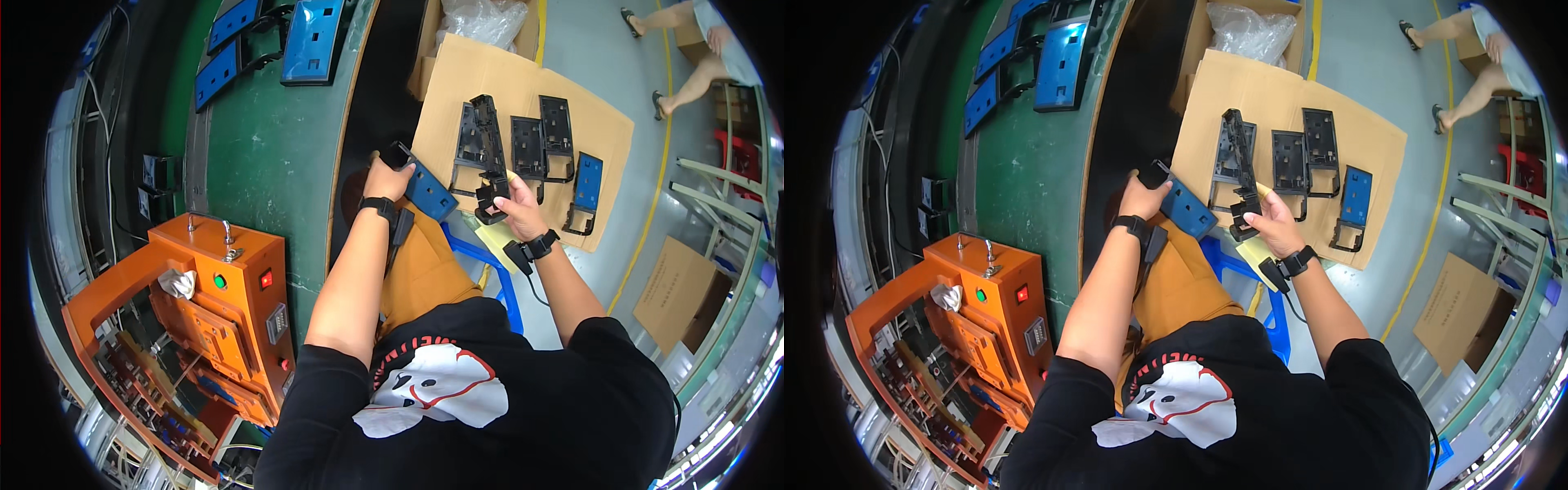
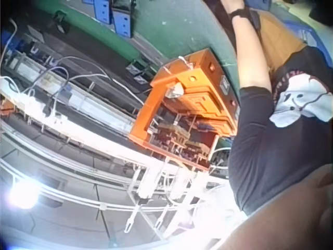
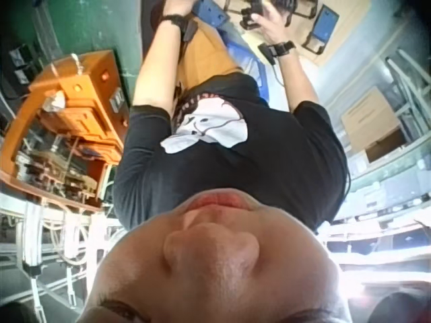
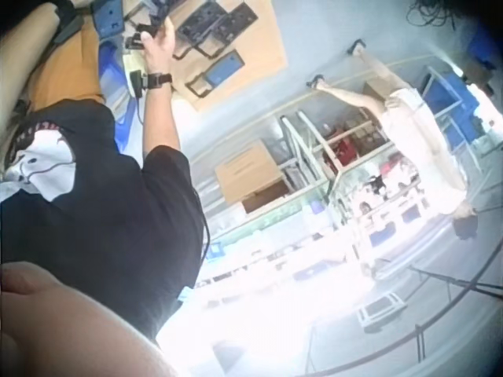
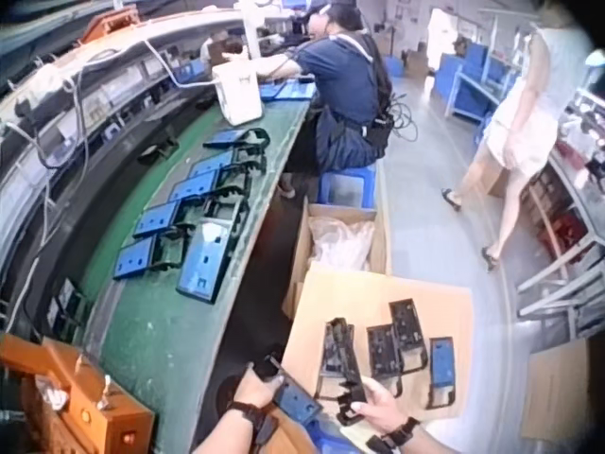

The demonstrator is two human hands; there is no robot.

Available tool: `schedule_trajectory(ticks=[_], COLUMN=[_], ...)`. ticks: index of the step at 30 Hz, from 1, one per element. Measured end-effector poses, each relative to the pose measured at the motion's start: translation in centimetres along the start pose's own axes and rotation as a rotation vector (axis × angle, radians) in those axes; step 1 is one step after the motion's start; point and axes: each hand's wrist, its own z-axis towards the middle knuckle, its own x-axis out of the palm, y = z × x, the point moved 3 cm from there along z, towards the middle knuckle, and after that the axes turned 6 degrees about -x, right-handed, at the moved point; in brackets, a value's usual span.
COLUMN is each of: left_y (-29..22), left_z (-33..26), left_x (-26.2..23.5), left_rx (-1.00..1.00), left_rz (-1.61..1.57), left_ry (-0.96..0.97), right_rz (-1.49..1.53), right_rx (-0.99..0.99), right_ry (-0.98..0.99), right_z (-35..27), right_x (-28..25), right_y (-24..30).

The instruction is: Operating a pneumatic press to assemble small electronic components and applying adhesive backing or tape.

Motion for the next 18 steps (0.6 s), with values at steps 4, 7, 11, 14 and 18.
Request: schedule_trajectory(ticks=[4,7,11,14,18], left_y=[1.3,3.1,3.3,1.2,3.9], left_z=[2.0,3.4,4.0,1.5,1.0], left_x=[0.9,1.5,0.7,-1.5,-2.3], left_rx=[-0.077,-0.210,-0.292,-0.349,-0.199], left_rz=[-0.032,0.067,0.075,0.095,-0.051], left_ry=[0.008,-0.044,-0.051,0.027,-0.181], right_rz=[0.134,0.155,0.170,0.159,0.180], right_rx=[0.135,0.153,0.174,0.143,0.114], right_ry=[-0.052,-0.065,-0.080,-0.077,-0.053], right_z=[0.2,0.9,0.7,0.7,1.8], right_x=[-1.3,-1.5,-1.5,-1.4,-0.8], right_y=[-1.7,-2.6,-3.2,-3.4,-4.3])
